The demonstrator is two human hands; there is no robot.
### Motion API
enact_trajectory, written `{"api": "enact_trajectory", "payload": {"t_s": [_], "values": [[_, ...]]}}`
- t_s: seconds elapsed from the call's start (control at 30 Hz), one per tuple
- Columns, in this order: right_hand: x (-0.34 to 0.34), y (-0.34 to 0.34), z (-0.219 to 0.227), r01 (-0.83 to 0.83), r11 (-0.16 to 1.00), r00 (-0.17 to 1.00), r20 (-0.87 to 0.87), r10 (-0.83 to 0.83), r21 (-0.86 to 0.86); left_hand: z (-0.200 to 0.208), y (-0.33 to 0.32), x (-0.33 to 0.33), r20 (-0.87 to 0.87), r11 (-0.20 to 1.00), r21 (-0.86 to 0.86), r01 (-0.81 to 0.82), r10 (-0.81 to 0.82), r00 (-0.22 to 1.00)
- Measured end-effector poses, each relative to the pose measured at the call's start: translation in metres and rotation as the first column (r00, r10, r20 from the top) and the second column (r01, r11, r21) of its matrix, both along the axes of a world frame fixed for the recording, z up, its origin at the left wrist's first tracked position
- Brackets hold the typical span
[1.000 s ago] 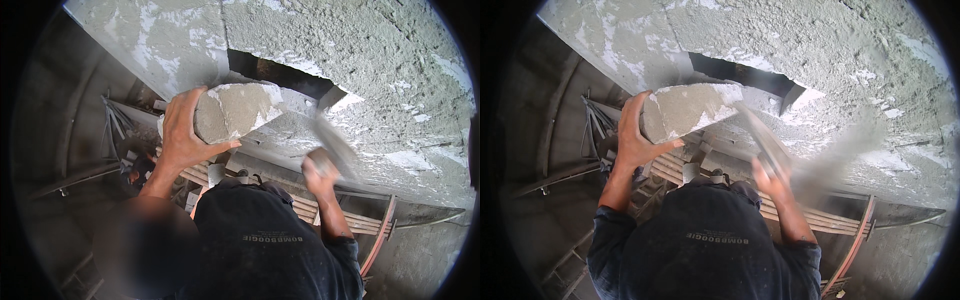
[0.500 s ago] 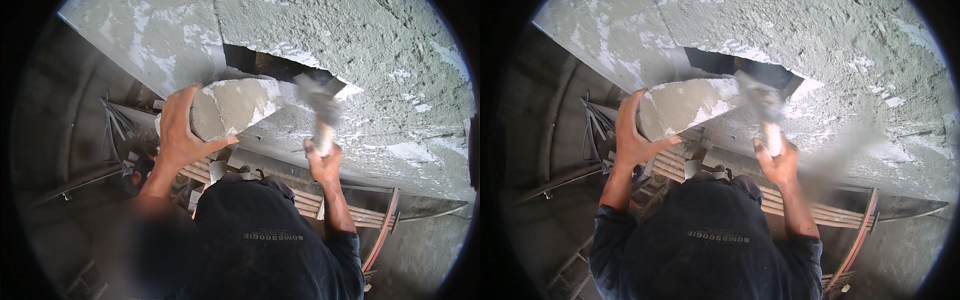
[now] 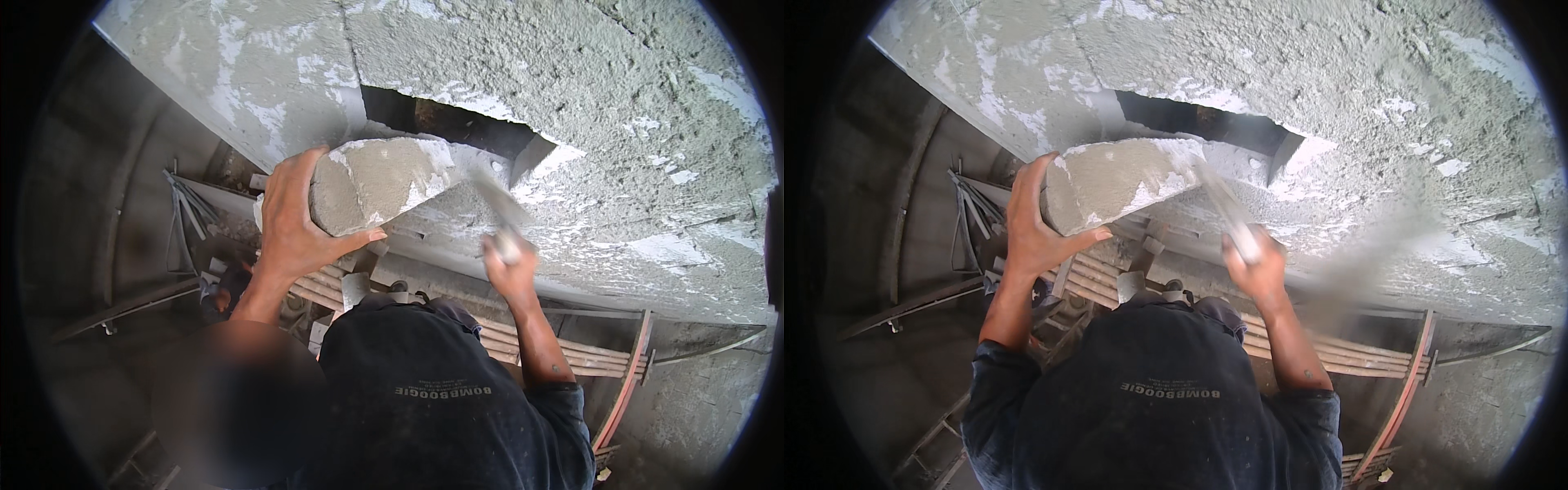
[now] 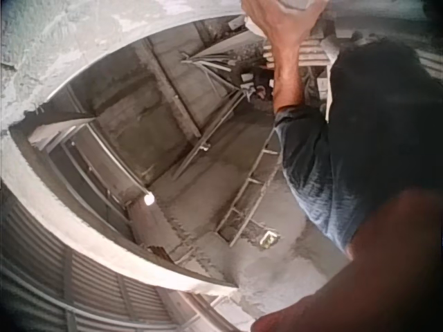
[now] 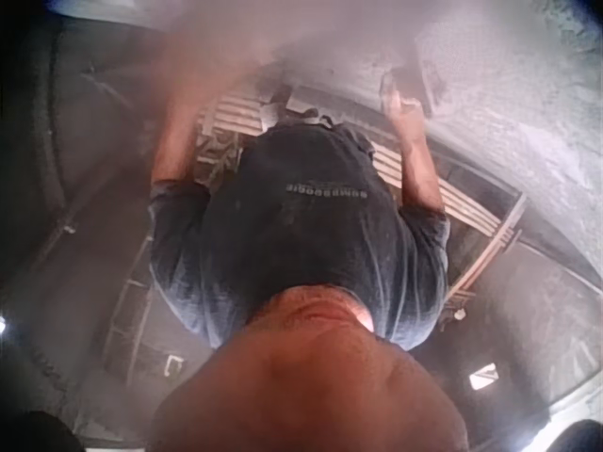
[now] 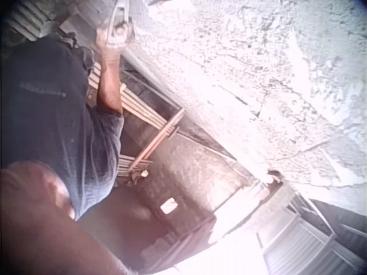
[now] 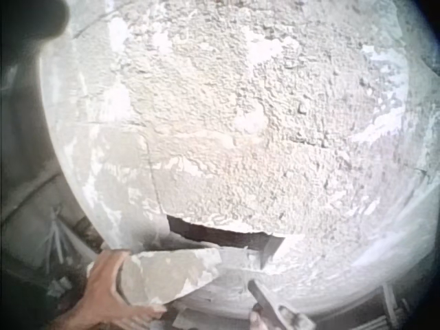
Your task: The person uses a hammer and chisel to shape a stone and then applies mortar to a wall to set the stone in place. The person smooths the mortar around the stone and continues working on the wall surface.
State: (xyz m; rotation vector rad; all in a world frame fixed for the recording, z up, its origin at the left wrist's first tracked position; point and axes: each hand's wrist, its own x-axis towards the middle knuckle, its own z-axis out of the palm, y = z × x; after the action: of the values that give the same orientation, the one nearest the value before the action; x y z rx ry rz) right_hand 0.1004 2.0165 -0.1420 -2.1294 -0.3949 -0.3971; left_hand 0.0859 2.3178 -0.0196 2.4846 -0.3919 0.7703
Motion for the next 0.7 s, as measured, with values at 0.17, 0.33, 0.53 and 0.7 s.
{"api": "enact_trajectory", "payload": {"t_s": [0.17,0.33,0.53,0.7], "values": [[0.0,-0.011,-0.008,0.164,0.986,0.929,-0.335,-0.158,-0.011,-0.004,0.004,-0.004,0.017,1.0,-0.004,0.008,-0.008,1.0],[-0.01,0.002,-0.005,-0.019,0.977,0.964,0.263,-0.037,0.211,0.001,0.003,0.0,-0.022,1.0,-0.006,0.004,-0.004,1.0],[0.009,0.011,0.022,0.083,0.993,0.96,-0.273,-0.058,0.079,-0.001,0.003,-0.002,-0.02,1.0,0.004,0.005,-0.005,1.0],[0.003,-0.002,-0.016,0.083,0.994,0.961,-0.27,-0.059,0.078,0.003,0.002,0.003,-0.031,1.0,0.018,0.016,-0.015,0.999]]}}
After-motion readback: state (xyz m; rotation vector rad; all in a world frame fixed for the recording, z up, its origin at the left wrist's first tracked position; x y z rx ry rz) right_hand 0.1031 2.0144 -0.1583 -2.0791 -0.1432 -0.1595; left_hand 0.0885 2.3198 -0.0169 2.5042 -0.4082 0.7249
